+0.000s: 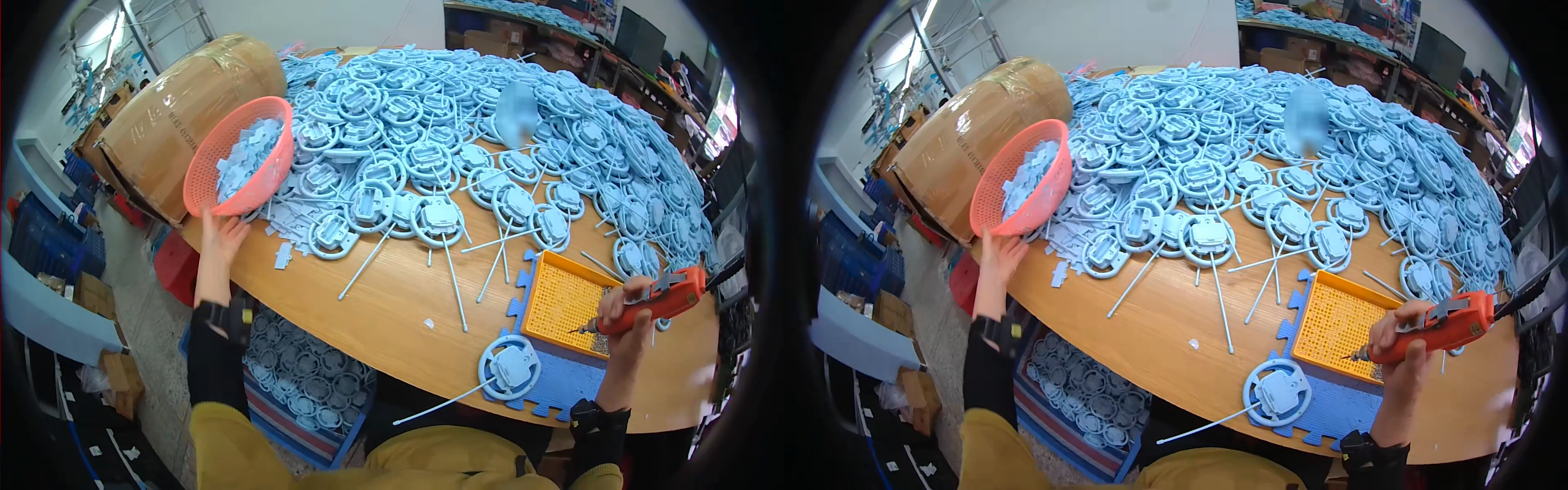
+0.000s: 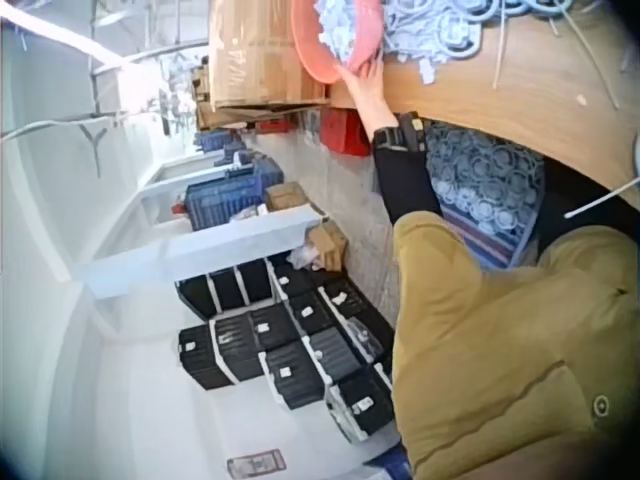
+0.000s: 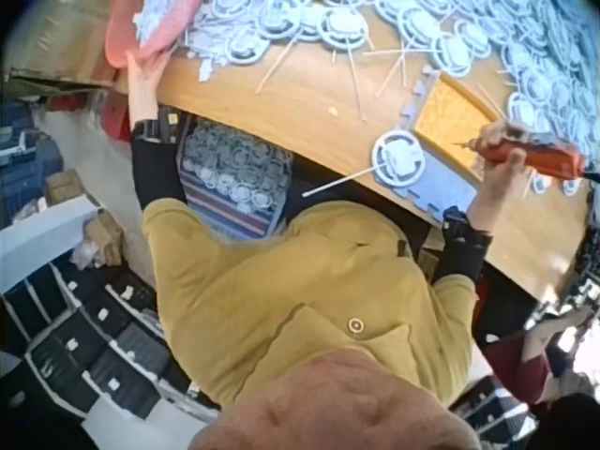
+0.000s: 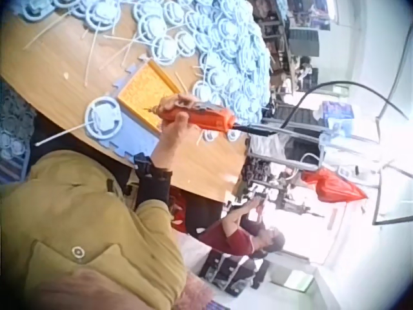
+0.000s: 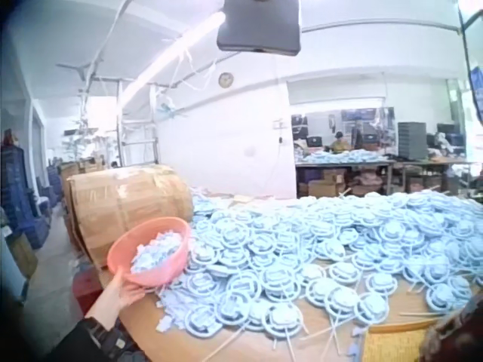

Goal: The recorder uses an electric screwdriver to assemble small blue plastic fan components.

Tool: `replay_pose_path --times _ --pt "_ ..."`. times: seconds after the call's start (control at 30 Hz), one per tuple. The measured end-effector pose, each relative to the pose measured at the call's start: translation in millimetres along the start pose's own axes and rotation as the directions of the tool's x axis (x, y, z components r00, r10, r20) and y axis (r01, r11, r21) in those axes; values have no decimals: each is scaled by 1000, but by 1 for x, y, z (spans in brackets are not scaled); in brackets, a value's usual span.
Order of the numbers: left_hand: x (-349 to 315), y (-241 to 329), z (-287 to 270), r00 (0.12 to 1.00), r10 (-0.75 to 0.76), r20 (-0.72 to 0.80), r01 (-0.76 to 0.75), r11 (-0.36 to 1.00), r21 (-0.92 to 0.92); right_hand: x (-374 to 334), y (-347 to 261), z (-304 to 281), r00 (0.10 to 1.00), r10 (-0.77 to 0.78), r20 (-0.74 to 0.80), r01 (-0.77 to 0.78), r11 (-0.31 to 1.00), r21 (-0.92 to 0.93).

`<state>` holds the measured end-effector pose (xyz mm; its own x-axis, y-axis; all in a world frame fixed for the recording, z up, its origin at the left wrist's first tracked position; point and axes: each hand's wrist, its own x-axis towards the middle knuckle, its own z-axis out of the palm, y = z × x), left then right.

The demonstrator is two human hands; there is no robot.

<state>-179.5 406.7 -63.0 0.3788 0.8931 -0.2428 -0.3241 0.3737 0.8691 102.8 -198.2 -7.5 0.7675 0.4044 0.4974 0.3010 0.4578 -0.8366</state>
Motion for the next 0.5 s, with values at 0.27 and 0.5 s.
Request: replay_pose_path --times 0.27,0.5 --pt "-152 -140 181 479 371 795 -873 110 475 -15 -1 -44 980 174 -99 -167 983 78" --pt "-82 -222 248 439 57 897 -835 -341 431 -7 -14 -41 939 335 75 -316 929 -194"
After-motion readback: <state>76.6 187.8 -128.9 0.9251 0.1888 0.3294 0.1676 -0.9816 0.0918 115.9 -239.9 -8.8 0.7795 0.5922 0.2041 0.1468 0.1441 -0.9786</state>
